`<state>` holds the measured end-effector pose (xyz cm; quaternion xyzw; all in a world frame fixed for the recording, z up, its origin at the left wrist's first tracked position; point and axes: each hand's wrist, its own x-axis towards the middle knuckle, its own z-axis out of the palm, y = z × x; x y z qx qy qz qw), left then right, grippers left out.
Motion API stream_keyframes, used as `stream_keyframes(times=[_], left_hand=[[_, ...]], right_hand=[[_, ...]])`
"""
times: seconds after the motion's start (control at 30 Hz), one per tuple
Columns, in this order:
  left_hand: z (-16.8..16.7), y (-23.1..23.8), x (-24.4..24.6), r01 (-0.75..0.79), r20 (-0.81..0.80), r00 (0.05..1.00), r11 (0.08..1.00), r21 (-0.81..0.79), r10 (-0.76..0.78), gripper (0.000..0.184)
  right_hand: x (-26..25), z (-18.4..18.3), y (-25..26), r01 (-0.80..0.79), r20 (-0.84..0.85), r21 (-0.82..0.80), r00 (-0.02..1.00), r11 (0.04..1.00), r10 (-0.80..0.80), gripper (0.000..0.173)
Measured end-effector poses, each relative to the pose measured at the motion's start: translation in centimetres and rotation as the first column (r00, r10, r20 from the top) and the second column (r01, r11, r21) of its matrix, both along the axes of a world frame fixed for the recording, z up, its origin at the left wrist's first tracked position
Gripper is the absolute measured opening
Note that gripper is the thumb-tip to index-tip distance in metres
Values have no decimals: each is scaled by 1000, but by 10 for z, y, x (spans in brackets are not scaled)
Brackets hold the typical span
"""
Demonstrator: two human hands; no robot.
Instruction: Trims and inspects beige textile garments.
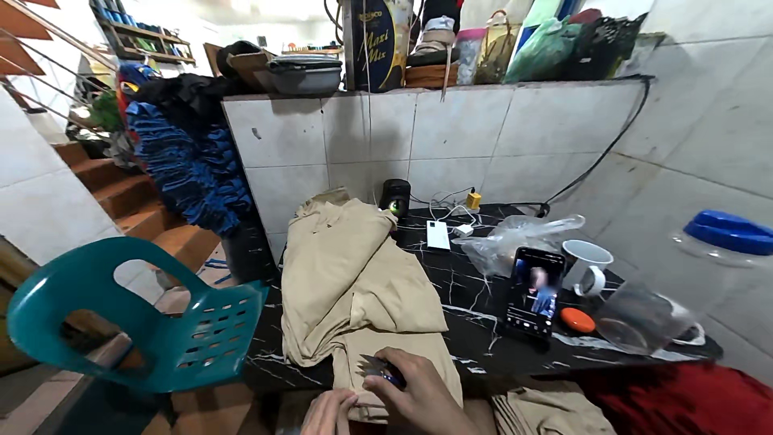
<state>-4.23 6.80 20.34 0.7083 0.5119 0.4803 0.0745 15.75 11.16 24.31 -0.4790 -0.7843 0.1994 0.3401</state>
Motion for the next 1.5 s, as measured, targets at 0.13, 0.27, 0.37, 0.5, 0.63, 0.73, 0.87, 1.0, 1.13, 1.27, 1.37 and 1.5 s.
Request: stream_keyframes(times=[0.13, 0.27, 0.37, 0.5, 0.63, 0.73, 0.87, 1.0, 1.13, 1.27, 1.37, 1.5], left_hand=[[4, 2, 3, 30, 24, 999, 999, 29, -31, 14], [-3, 4, 8, 53, -30, 998, 999, 14, -52, 11], [-4, 7, 8, 28, -23, 999, 998, 57, -27, 11], [5, 9, 4, 45, 8, 999, 999, 28, -46, 10], [3, 8, 3, 105, 6, 994, 994, 1, -105, 19], [-6, 10, 1, 136, -13, 991, 991, 13, -136, 10], [5, 9, -1, 83, -56, 995, 996, 33, -81, 8], [13, 8, -6, 76, -2, 997, 997, -16, -76, 11], [16, 6, -8, 98, 60, 993, 995, -2, -97, 10], [16, -1, -4, 101, 119, 988, 995, 8, -102, 7], [12, -5, 1, 91, 142, 986, 996, 17, -92, 6], [7, -6, 1, 83, 187, 978, 995, 49, -91, 6]], right_hand=[[4, -2, -5, -66, -35, -9, 997, 998, 66, 45], [2, -2, -10, -80, -16, -25, 997, 996, 80, 45], [3, 1, -12, -89, 25, -56, 996, 994, 90, 45], [5, 3, -12, -95, 33, -77, 995, 992, 98, 44], [7, -2, -12, -92, 9, -51, 996, 994, 93, 43], [5, -6, -11, -88, -10, -24, 996, 996, 88, 43], [6, -1, -12, -96, 23, -59, 995, 994, 97, 43], [8, 0, -13, -124, 33, -61, 992, 990, 126, 43], [7, 7, -14, -139, 112, -92, 982, 986, 149, 43], [-2, 8, -18, -94, 141, -50, 985, 994, 100, 39], [-12, 11, -22, -67, 171, -72, 982, 995, 79, 34], [-21, 6, -26, -76, 180, -42, 980, 996, 83, 29]])
